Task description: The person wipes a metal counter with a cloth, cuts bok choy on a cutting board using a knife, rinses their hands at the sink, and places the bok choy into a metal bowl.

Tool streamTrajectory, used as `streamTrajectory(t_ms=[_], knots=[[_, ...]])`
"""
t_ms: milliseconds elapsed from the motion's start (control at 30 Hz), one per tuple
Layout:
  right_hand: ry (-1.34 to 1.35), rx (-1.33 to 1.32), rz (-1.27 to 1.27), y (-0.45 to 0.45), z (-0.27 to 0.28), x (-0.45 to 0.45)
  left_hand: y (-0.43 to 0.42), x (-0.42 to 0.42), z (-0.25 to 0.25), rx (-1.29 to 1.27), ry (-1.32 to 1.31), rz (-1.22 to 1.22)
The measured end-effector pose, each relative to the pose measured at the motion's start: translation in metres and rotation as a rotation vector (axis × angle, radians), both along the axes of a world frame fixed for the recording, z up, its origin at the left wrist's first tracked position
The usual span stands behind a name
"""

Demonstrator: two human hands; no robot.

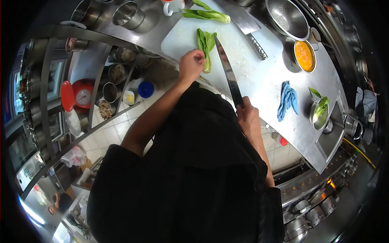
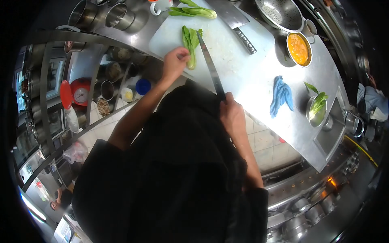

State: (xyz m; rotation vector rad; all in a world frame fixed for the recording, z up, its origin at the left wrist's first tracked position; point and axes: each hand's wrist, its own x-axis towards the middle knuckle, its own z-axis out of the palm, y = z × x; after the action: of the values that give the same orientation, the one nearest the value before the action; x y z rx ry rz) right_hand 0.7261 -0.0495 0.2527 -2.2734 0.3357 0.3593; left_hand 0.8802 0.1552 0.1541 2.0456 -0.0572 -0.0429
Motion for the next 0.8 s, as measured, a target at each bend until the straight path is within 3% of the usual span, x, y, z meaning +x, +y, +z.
streamTrajectory(t_ms=[233, 300, 367, 400, 467, 533, 600, 633, 667, 700, 800], knots=[[0.011, -0.091, 0.000, -0.015, -0.016, -0.011, -0.011, 0.002, 0.025, 0.180, 0.049, -0.003], [-0.174, -0.282, -0.023, -0.016, -0.022, 0.000, -0.014, 0.002, 0.020, 0.199, 0.122, -0.001], [-0.205, -0.365, -0.034, -0.028, -0.034, 0.018, -0.012, 0.004, 0.001, -0.365, 0.193, 0.048], [-0.216, -0.427, -0.037, -0.034, -0.040, 0.028, -0.011, 0.006, 0.000, -0.367, 0.185, 0.033], [-0.217, -0.453, -0.039, -0.044, -0.047, 0.040, -0.009, -0.001, 0.018, -0.641, 0.403, 0.099], [-0.457, -0.556, 0.026, -0.050, -0.047, 0.049, -0.013, -0.006, 0.034, -0.745, 0.388, 0.120], [-0.599, -0.285, -0.079, -0.038, -0.029, 0.055, -0.018, -0.004, 0.041, -0.774, 0.430, -0.028], [-0.484, -0.025, -0.147, -0.030, -0.017, 0.058, -0.026, -0.005, 0.050, -0.826, 0.443, -0.084], [-0.496, 0.059, -0.157, -0.031, -0.032, 0.056, -0.036, -0.007, 0.059, -0.828, 0.466, -0.141], [-0.462, 0.225, -0.206, -0.022, -0.005, 0.060, -0.048, -0.008, 0.068, -0.834, 0.454, -0.191], [-0.464, 0.263, -0.343, -0.029, 0.029, 0.048, -0.093, -0.019, 0.102, -0.869, 0.454, -0.348]])
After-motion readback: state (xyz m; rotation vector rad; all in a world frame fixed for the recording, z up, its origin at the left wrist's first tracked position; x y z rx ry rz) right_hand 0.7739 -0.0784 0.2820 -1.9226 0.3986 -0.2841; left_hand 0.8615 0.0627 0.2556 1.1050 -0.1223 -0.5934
